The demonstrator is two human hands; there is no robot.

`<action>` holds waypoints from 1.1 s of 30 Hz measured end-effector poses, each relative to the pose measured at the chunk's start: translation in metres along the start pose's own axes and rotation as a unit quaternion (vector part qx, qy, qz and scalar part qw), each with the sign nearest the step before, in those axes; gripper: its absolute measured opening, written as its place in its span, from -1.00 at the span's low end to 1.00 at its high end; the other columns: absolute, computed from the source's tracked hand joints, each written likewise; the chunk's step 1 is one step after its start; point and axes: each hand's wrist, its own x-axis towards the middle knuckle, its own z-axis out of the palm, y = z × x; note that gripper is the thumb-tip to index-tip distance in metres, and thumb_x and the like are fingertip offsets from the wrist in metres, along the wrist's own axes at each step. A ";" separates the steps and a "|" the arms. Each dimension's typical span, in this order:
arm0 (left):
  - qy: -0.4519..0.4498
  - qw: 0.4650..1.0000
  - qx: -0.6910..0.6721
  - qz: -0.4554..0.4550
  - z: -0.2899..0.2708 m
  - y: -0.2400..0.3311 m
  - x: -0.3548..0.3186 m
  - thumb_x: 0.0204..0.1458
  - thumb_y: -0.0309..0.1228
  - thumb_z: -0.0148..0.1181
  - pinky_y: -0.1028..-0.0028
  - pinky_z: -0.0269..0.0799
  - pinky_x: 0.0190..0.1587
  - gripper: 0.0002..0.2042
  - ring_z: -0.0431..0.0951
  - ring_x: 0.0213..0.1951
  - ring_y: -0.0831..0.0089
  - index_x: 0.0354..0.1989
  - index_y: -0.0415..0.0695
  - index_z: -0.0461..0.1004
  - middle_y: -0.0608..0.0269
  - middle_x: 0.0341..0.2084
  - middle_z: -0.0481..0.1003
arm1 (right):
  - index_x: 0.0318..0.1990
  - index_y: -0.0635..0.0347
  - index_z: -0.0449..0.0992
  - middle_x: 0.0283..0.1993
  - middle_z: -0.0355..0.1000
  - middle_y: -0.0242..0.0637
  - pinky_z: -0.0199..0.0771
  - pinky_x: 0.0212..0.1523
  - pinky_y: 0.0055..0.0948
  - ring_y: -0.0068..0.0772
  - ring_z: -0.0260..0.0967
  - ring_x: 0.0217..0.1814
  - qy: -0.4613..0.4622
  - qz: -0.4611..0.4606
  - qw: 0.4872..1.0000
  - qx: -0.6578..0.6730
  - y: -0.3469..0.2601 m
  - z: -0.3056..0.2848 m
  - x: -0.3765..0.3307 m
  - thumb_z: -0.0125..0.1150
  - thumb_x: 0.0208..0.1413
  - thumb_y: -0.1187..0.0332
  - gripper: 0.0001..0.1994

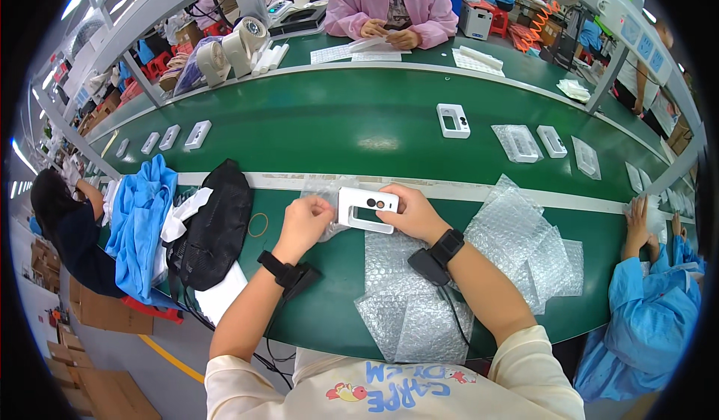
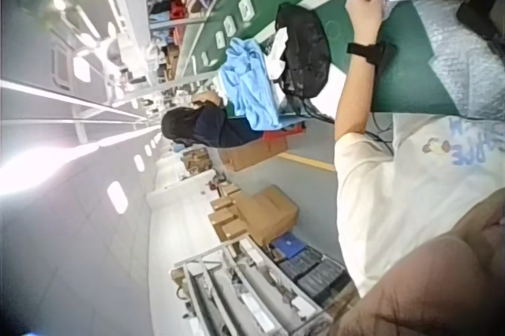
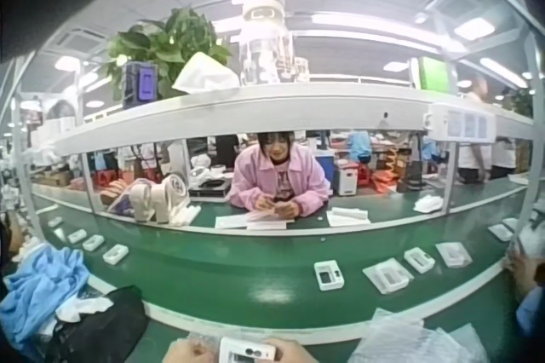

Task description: Packaging small electronic components into bubble wrap protective bags at a production line.

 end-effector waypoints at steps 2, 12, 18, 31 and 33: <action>0.025 1.000 -0.002 0.018 0.001 0.002 0.004 -0.17 -0.51 0.11 0.50 0.35 -0.46 -0.94 0.47 -0.53 0.39 -0.49 -0.21 0.43 0.25 -0.63 0.45 | -0.19 0.26 0.34 -0.44 0.36 -0.43 0.26 -0.65 -0.71 -0.70 0.29 -0.57 0.003 -0.044 0.999 -0.005 0.001 0.001 0.000 0.18 -0.11 0.50 -0.72; 0.131 0.927 0.076 0.342 0.031 0.064 -0.012 -0.19 -0.55 0.15 0.37 0.28 -0.13 -0.92 0.40 -0.14 0.21 -0.48 -0.21 0.41 0.15 -0.35 0.42 | -0.25 0.29 0.37 -0.57 0.29 -0.44 0.19 -0.66 -0.66 -0.70 0.20 -0.62 0.002 0.081 0.948 0.307 -0.019 0.003 0.004 0.08 0.00 0.38 -0.80; 0.152 0.926 0.004 0.347 0.053 0.078 -0.004 -0.23 -0.55 0.17 0.34 0.23 -0.11 -0.90 0.36 -0.17 0.18 -0.50 -0.19 0.40 0.18 -0.36 0.40 | -0.28 0.29 0.37 -0.54 0.27 -0.47 0.22 -0.59 -0.63 -0.69 0.19 -0.57 0.025 0.110 0.990 0.079 -0.016 -0.003 0.004 0.07 0.04 0.32 -0.80; -0.403 0.847 0.108 0.329 0.048 0.102 -0.126 -0.28 -0.39 0.27 0.17 0.14 0.05 -0.55 0.25 0.02 0.16 -0.11 -0.03 0.35 0.13 -0.05 0.27 | -0.19 0.29 0.36 -0.26 0.37 -0.29 0.34 -0.32 -0.54 -0.50 0.34 -0.19 0.324 0.071 0.824 0.459 0.023 -0.069 0.026 -0.05 0.10 0.39 -0.82; -0.418 0.825 0.175 0.338 0.054 0.096 -0.138 -0.30 -0.34 0.28 0.09 0.06 0.09 -0.47 0.15 0.11 0.13 -0.04 0.02 0.31 0.12 0.04 0.19 | -0.20 0.30 0.36 -0.23 0.36 -0.27 0.35 -0.26 -0.53 -0.47 0.33 -0.16 0.350 0.065 0.802 0.479 0.029 -0.071 0.031 -0.05 0.09 0.41 -0.83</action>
